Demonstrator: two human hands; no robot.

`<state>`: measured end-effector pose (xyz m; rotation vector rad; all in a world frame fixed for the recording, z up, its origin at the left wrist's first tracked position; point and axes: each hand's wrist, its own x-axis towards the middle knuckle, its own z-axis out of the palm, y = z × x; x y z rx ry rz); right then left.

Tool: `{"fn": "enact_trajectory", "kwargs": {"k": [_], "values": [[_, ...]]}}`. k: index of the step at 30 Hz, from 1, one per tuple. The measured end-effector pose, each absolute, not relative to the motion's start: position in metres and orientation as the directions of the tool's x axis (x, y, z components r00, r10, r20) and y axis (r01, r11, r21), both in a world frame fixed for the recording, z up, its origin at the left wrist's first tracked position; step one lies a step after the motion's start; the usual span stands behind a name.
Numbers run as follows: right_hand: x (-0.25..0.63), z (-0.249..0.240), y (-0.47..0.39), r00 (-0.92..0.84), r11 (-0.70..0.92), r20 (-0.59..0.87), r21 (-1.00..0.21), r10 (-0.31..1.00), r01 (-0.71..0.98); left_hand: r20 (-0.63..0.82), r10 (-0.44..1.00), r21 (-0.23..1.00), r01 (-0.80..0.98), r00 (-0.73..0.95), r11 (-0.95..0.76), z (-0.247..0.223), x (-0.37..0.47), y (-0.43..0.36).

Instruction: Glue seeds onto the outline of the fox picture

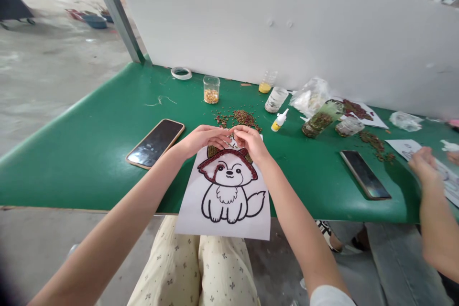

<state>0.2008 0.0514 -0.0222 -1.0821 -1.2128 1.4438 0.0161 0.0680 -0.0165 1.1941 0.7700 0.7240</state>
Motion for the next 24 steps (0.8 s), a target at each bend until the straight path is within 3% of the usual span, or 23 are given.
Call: {"fn": "enact_trajectory", "kwargs": {"k": [7,15,24], "values": [[0.2019,-0.0239,0.0512,-0.261,-0.058,-0.019,-0.988,0.965,-0.142,-0.056,0.850,0.988,-0.094,0.523,0.123,-0.0186,0.0188,0.0649],[0.2006,-0.0217,0.0489,-0.310,-0.070,-0.019,-0.985,0.950,-0.156,0.175,0.905,0.984,-0.051,0.389,-0.168,-0.0208,0.0204,0.0632],[0.1959,-0.0245,0.0510,-0.301,-0.086,-0.034,-0.983,0.953,-0.161,0.243,0.885,0.968,-0.037,0.396,-0.249,-0.0151,0.0193,0.0609]]}}
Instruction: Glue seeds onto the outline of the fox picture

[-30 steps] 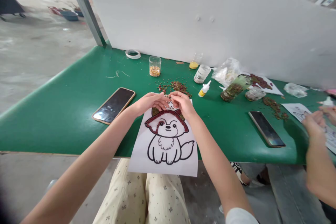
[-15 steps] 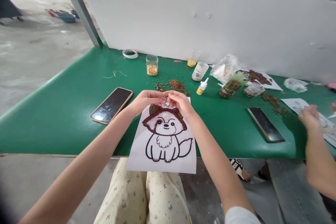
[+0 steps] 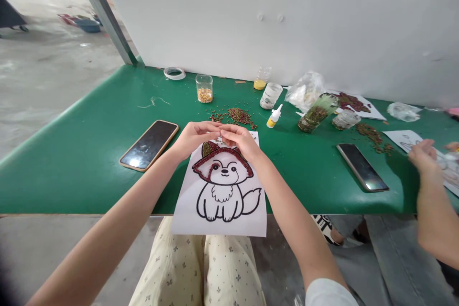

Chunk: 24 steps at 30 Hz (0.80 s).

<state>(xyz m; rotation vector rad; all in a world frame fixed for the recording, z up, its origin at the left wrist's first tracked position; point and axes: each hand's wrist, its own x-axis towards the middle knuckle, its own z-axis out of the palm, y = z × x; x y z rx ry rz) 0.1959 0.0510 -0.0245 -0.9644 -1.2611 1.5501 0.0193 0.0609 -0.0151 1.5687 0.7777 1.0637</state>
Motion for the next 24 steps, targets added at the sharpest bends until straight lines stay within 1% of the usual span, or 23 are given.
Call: {"fn": "enact_trajectory", "kwargs": {"k": [6,10,12,16,24], "values": [[0.1959,-0.0239,0.0504,-0.313,-0.087,-0.032,-0.983,0.949,-0.164,0.220,0.895,0.971,0.003,0.387,-0.240,-0.0121,0.0203,0.0595],[0.1961,-0.0223,0.0502,-0.322,-0.084,-0.030,-0.984,0.946,-0.155,0.259,0.899,0.949,0.081,0.355,-0.305,-0.0120,0.0209,0.0575],[0.1960,-0.0215,0.0500,-0.322,-0.089,-0.036,-0.985,0.946,-0.149,0.267,0.896,0.944,0.091,0.355,-0.317,-0.0125,0.0210,0.0572],[0.1962,-0.0209,0.0495,-0.323,-0.105,-0.050,-0.982,0.945,-0.157,0.252,0.906,0.960,0.029,0.339,-0.277,-0.0126,0.0212,0.0579],[0.1977,-0.0176,0.0470,-0.360,-0.098,-0.021,-0.975,0.933,-0.198,0.236,0.915,0.972,-0.060,0.327,-0.229,-0.0154,0.0192,0.0613]]}}
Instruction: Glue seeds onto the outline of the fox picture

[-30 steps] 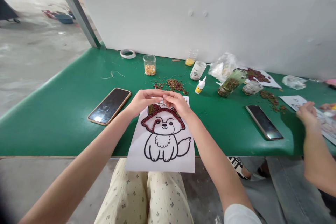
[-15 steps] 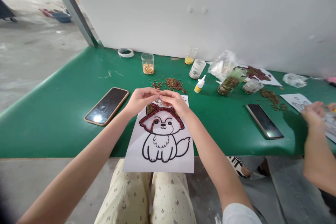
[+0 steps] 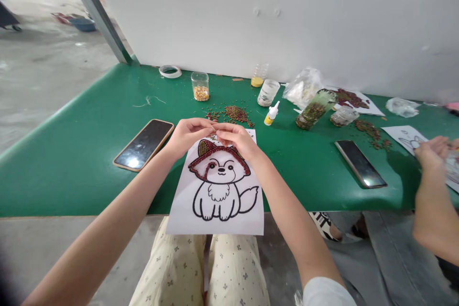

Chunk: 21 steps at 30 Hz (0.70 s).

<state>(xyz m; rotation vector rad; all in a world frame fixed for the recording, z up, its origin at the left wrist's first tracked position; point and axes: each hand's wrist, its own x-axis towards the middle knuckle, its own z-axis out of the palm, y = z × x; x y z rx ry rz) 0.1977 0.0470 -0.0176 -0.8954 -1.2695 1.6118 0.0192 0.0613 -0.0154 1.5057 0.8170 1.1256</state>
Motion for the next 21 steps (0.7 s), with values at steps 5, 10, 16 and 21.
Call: {"fn": "enact_trajectory", "kwargs": {"k": [5,10,16,21], "values": [[0.199,-0.017,0.046,-0.370,-0.085,-0.021,-0.984,0.929,-0.158,0.235,0.919,0.972,-0.097,0.315,-0.215,-0.017,0.019,0.062],[0.198,-0.016,0.046,-0.374,-0.079,-0.014,-0.984,0.927,-0.160,0.180,0.931,0.982,-0.118,0.319,-0.149,-0.013,0.020,0.060],[0.207,-0.013,0.054,-0.187,-0.020,0.005,-0.991,0.982,-0.134,0.139,0.940,0.979,-0.184,0.312,-0.084,-0.006,0.018,0.061],[0.241,-0.012,0.070,0.322,0.121,0.095,-0.991,0.942,-0.064,0.147,0.973,0.983,-0.133,0.177,-0.124,-0.016,0.016,0.069]]}}
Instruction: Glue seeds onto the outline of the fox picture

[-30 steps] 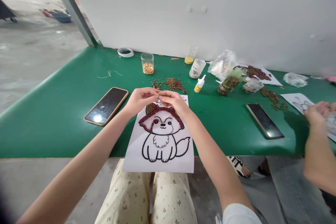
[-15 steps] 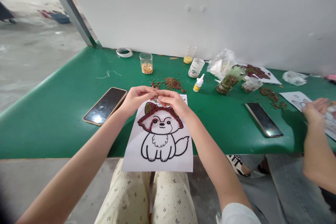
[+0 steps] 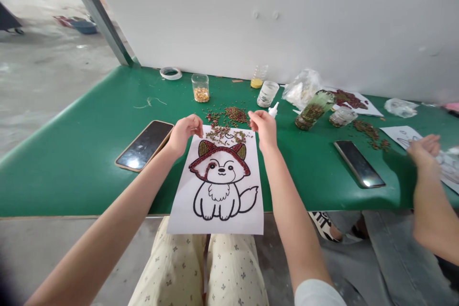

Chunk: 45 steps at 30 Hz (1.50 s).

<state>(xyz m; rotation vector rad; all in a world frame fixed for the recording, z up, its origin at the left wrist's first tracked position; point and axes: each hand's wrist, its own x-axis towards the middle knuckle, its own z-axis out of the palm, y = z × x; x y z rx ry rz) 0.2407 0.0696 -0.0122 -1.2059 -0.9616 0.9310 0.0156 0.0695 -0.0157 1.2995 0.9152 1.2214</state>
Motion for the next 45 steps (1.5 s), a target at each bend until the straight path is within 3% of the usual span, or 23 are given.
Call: {"fn": "enact_trajectory", "kwargs": {"k": [3,7,13,20,28,30,32,36,45], "values": [[0.259,-0.018,0.077,0.446,0.115,0.134,-0.991,0.885,0.069,0.221,0.975,0.975,0.014,0.025,-0.221,-0.023,0.013,0.074],[0.268,-0.034,0.084,0.410,0.040,0.108,-0.984,0.906,0.172,0.263,0.961,0.946,0.221,-0.089,-0.239,-0.028,0.009,0.077],[0.272,-0.051,0.090,0.377,0.013,0.121,-0.961,0.918,0.277,0.326,0.942,0.841,0.480,-0.082,-0.249,-0.030,0.006,0.082],[0.279,-0.053,0.090,0.462,0.023,0.179,-0.946,0.869,0.323,0.347,0.937,0.796,0.543,-0.047,-0.267,-0.034,0.005,0.082],[0.278,-0.061,0.094,0.368,0.055,0.218,-0.913,0.904,0.404,0.369,0.930,0.745,0.598,0.002,-0.297,-0.043,0.001,0.087],[0.279,-0.059,0.096,0.290,0.100,0.311,-0.818,0.905,0.567,0.351,0.936,0.752,0.599,-0.011,-0.275,-0.043,0.001,0.087],[0.278,-0.054,0.099,0.131,0.154,0.383,-0.628,0.914,0.763,0.337,0.941,0.760,0.599,-0.032,-0.252,-0.042,0.002,0.085],[0.272,-0.041,0.112,-0.107,0.215,0.321,-0.325,0.941,0.921,0.318,0.948,0.763,0.602,-0.031,-0.236,-0.038,0.004,0.082],[0.262,-0.027,0.149,-0.180,0.201,0.158,-0.128,0.971,0.971,0.295,0.955,0.781,0.583,-0.028,-0.224,-0.037,0.004,0.082]]}}
